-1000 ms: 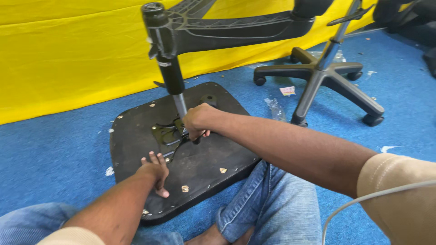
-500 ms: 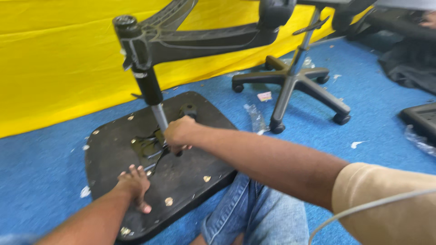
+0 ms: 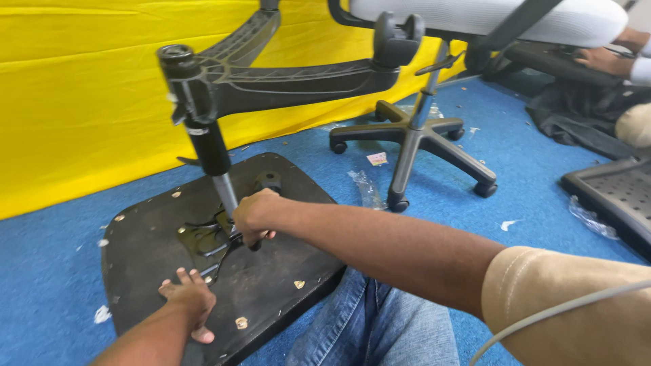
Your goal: The person sits on the floor and uses a screwdriver to tighten screws on the underside of an office chair seat, securing the gas lift mechanism to the seat base.
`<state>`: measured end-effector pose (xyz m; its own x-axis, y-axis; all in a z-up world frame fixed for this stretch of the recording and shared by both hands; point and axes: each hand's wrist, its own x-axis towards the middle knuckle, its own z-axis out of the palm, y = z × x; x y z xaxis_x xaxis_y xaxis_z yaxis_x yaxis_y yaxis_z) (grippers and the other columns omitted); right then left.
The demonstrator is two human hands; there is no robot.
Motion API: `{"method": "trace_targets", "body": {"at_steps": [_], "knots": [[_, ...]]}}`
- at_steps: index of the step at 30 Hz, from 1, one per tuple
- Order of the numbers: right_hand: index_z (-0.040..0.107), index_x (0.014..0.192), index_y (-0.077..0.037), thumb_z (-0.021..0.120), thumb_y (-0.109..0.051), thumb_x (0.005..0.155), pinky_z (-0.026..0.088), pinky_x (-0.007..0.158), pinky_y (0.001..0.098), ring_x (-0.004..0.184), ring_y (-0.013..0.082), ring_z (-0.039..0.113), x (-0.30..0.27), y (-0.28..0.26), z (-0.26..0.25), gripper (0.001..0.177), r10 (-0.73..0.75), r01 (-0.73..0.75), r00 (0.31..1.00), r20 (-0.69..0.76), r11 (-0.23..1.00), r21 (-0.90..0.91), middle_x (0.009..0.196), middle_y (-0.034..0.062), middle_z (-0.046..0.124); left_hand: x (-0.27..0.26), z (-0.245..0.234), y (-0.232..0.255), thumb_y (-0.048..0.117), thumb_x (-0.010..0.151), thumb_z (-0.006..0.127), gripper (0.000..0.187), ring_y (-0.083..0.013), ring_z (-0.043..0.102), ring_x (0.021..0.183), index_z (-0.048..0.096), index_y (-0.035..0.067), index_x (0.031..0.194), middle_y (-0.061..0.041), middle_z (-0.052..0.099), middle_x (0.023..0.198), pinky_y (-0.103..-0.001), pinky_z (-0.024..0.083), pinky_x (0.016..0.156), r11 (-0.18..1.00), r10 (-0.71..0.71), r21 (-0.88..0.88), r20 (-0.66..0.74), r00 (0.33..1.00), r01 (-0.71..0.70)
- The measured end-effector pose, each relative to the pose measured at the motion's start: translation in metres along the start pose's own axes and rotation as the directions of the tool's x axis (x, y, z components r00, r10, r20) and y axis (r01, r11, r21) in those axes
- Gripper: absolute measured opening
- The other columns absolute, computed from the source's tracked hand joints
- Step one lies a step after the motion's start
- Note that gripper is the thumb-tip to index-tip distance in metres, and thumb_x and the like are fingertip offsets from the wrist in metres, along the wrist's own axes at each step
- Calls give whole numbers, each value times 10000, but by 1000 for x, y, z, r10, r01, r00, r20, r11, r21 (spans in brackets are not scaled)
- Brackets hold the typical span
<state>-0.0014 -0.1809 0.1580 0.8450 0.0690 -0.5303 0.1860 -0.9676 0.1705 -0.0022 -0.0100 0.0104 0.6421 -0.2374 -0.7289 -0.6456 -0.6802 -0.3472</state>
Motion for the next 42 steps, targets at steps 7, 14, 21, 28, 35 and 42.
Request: {"method": "trace_targets", "body": {"at_steps": [7, 14, 21, 28, 35, 42], "knots": [[812, 949, -129, 735, -286, 861, 593, 609, 321, 600, 109, 720, 22, -16, -13, 195, -92, 98, 995, 45, 985, -141, 818, -25, 774, -5, 3, -2, 656, 684, 868, 1335, -588, 60, 1546, 186, -59, 1583, -292, -20, 1706, -705, 261, 1195, 998, 38, -45, -48, 998, -40], [751, 973, -68, 713, -371, 921, 538, 514, 287, 615, 118, 691, 37, -18, -29, 310, -16, 17, 979, 201, 1000, -3, 770, 9, 741, -9, 20, -7, 674, 648, 927, 1594, -626, 142, 1488, -47, -159, 1596, -431, -27, 1662, -620, 301, 1173, 977, -56, -212, -133, 989, 27], [723, 970, -118, 708, -310, 939, 385, 431, 243, 544, 80, 627, 35, 5, -29, 195, -49, -20, 960, 275, 970, 242, 724, -5, 711, 40, 0, -40, 604, 688, 811, 882, -357, 554, 1379, 654, 72, 1373, -146, 619, 1473, -530, 526, 1053, 967, 150, -166, -239, 959, -193], [746, 887, -68, 700, -370, 942, 407, 432, 273, 517, 118, 579, 29, -8, -44, 310, 4, -13, 972, 233, 999, 35, 693, -4, 712, 68, 48, -102, 348, 698, 915, 449, -363, 624, 1109, 744, 119, 1044, -194, 657, 1175, -466, 508, 949, 719, -11, -557, -607, 795, -415], [759, 803, -101, 728, -426, 885, 521, 527, 292, 572, 109, 667, 34, -10, -43, 337, 29, -29, 974, 224, 1000, -4, 731, -11, 754, 185, 75, -215, 212, 828, 676, 173, -378, 743, 875, 826, 126, 833, -191, 765, 917, -444, 583, 853, 481, -639, -766, -639, 428, -425], [784, 811, -71, 699, -362, 864, 623, 709, 351, 735, 188, 775, 48, -2, -35, 307, 21, -16, 984, 174, 1000, -27, 790, 42, 788, 305, 68, -325, 258, 716, 902, 623, -393, 619, 1245, 693, 50, 1264, -232, 674, 1300, -455, 486, 1066, 707, -408, -666, -659, 632, -237]]}}
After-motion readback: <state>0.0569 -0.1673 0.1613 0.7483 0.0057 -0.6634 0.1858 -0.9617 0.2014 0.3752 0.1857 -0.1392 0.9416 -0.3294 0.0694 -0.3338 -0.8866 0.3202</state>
